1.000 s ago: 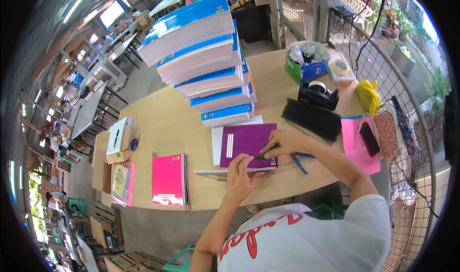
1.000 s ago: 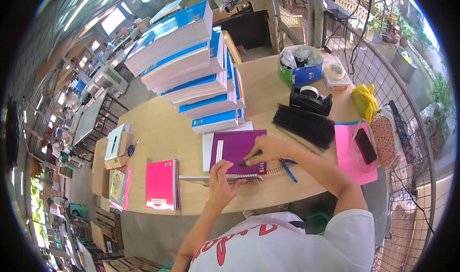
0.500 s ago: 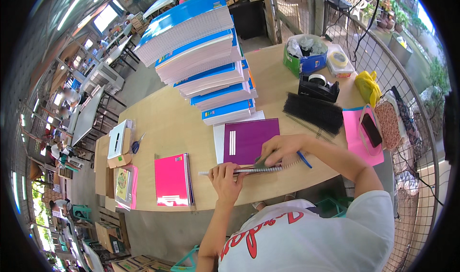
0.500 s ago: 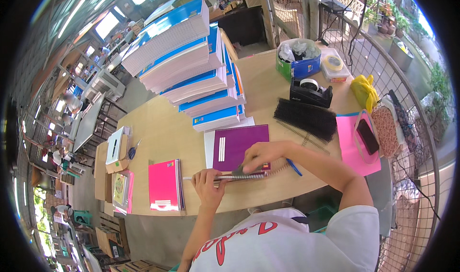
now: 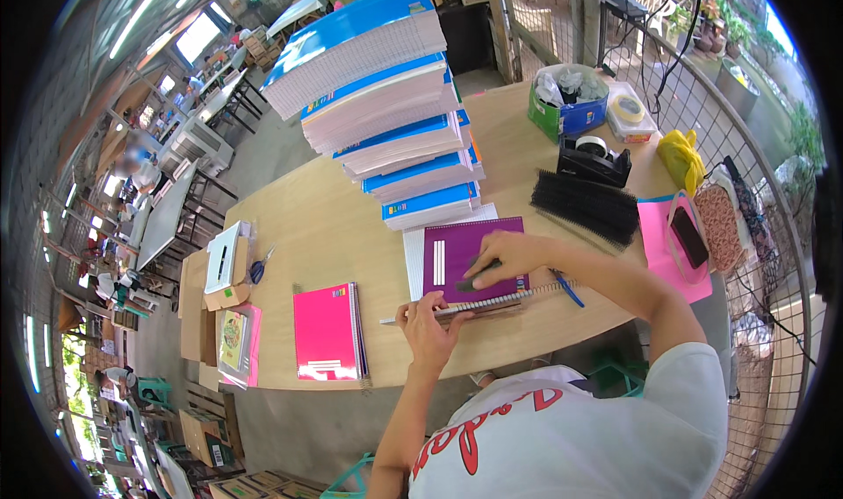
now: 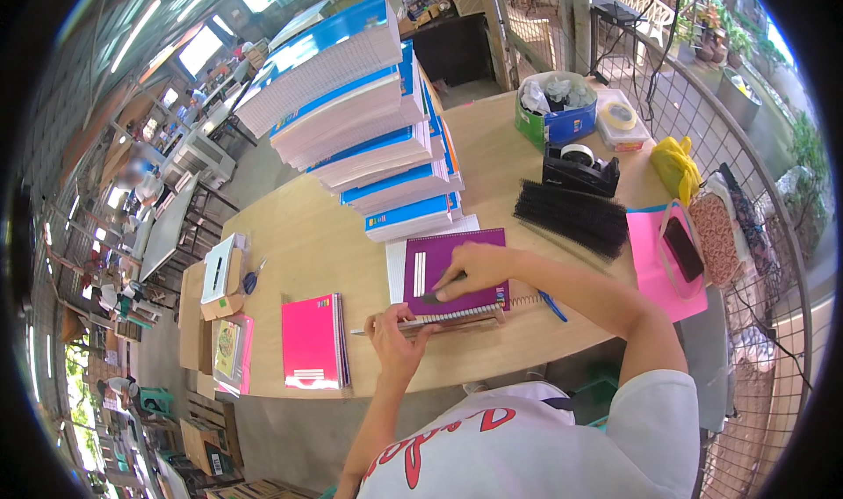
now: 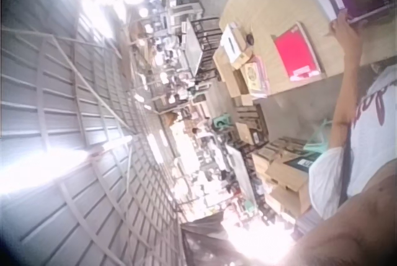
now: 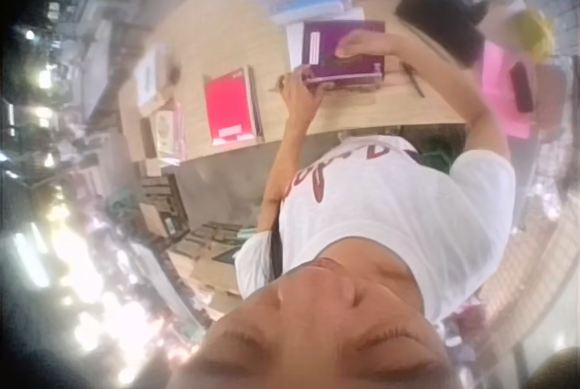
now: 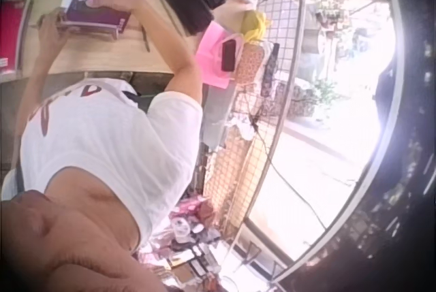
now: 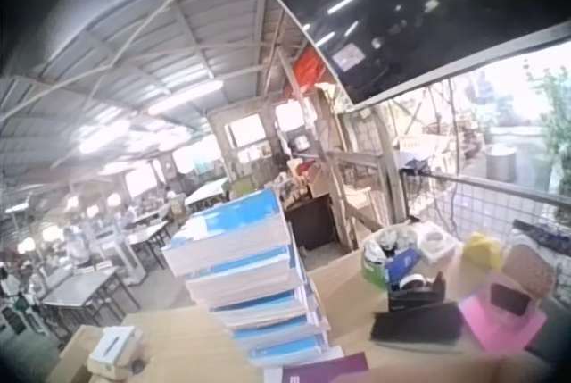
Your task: The person applies pieces of tape to the spines of spiral notebooks using a small piece of dark material to smooth the tape down.
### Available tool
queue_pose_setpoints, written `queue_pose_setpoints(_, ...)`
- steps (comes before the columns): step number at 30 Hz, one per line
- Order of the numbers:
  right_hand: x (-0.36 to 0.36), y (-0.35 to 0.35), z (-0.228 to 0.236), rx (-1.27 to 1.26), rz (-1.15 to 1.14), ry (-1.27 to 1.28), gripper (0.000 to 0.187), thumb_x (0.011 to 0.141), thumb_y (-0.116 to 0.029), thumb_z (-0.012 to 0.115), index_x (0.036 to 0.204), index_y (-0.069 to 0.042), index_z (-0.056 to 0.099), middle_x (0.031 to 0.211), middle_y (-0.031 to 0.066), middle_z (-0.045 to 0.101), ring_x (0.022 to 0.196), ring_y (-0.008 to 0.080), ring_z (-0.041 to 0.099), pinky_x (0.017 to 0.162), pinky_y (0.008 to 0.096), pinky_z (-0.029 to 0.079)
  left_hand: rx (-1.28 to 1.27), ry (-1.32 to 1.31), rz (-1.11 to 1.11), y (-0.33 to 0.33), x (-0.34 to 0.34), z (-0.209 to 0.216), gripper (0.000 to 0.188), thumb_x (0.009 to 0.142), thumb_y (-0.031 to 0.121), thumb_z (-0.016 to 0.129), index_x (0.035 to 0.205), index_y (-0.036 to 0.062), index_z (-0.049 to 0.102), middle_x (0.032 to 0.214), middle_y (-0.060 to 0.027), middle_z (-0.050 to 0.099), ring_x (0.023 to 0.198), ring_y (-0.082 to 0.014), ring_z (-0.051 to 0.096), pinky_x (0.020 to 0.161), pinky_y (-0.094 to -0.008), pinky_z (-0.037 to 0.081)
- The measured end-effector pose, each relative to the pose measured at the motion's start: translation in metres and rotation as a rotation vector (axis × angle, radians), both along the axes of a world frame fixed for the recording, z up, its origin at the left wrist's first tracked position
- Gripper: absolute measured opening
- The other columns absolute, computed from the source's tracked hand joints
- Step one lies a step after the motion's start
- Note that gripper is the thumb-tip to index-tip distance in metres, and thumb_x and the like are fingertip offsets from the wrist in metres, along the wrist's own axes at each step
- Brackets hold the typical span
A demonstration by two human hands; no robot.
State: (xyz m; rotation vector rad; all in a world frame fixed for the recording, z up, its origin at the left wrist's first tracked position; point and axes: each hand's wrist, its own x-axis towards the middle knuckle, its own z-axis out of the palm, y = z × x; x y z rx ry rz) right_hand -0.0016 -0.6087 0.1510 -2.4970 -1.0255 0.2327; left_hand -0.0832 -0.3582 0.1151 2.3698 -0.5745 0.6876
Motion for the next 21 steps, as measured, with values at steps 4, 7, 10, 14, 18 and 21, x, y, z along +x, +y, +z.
queue_pose_setpoints(4,0.003,0.014,-0.001,0.271,0.188,0.392,0.052,0.09,-0.057,0.063,0.113,-0.012,0.076,0.09,0.0179,0.071,0.092,0.0236,0.065,0.078,0.0391,0.05,0.066,0.052,0.027,0.007,-0.006,0.003,0.061,0.065,0.037,0.091,0.111,0.011,0.059,0.099,-0.005,0.061,0.091,-0.0212,0.056,0.094,-0.042,0.033)
queue_pose_setpoints(7,0.015,0.005,-0.018,0.53,0.066,0.754,0.052,0.09,-0.056,0.064,0.113,-0.011,0.076,0.089,0.0176,0.072,0.089,0.0232,0.066,0.078,0.0356,0.051,0.211,-0.2,0.248,0.016,0.002,0.02,0.061,0.061,0.033,0.093,0.106,0.0108,0.059,0.107,-0.0121,0.055,0.099,-0.0268,0.053,0.093,-0.044,0.037)
queue_pose_setpoints(10,0.004,0.027,0.015,-0.034,0.137,0.038,0.053,0.089,-0.057,0.064,0.112,-0.01,0.076,0.092,0.018,0.072,0.086,0.0258,0.065,0.078,0.0355,0.051,-0.133,-0.012,0.119,0.05,0.004,-0.013,0.058,0.059,0.024,0.095,0.101,0.009,0.057,0.107,-0.0147,0.048,0.101,-0.0311,0.049,0.087,-0.0437,0.041)
queue_pose_setpoints(14,0.011,0.033,-0.003,0.465,0.213,0.605,0.058,0.089,-0.059,0.064,0.113,-0.008,0.075,0.089,0.0171,0.071,0.083,0.0277,0.064,0.075,0.0374,0.051,-0.221,0.063,0.076,0.043,0.009,-0.007,0.057,0.058,0.015,0.094,0.097,0.0061,0.054,0.101,-0.0126,0.046,0.095,-0.0303,0.047,0.08,-0.0411,0.041)
queue_pose_setpoints(18,0.026,0.038,-0.007,0.42,0.006,0.712,0.054,0.093,-0.053,0.062,0.108,-0.003,0.075,0.09,0.0131,0.072,0.088,0.0206,0.065,0.075,0.0355,0.05,-0.253,0.085,0.06,0.047,0.008,-0.011,0.056,0.06,0.014,0.093,0.096,0.0044,0.052,0.099,-0.0138,0.047,0.092,-0.0303,0.047,0.078,-0.041,0.041)
queue_pose_setpoints(21,0.02,0.046,-0.01,0.316,0.12,0.376,0.052,0.093,-0.056,0.061,0.103,-0.008,0.078,0.08,0.014,0.067,0.076,0.022,0.062,0.07,0.0357,0.048,-0.214,0.138,0.057,0.05,0.01,-0.008,0.056,0.064,0.021,0.094,0.096,0.0041,0.051,0.101,-0.0129,0.044,0.094,-0.0292,0.047,0.08,-0.0401,0.043)
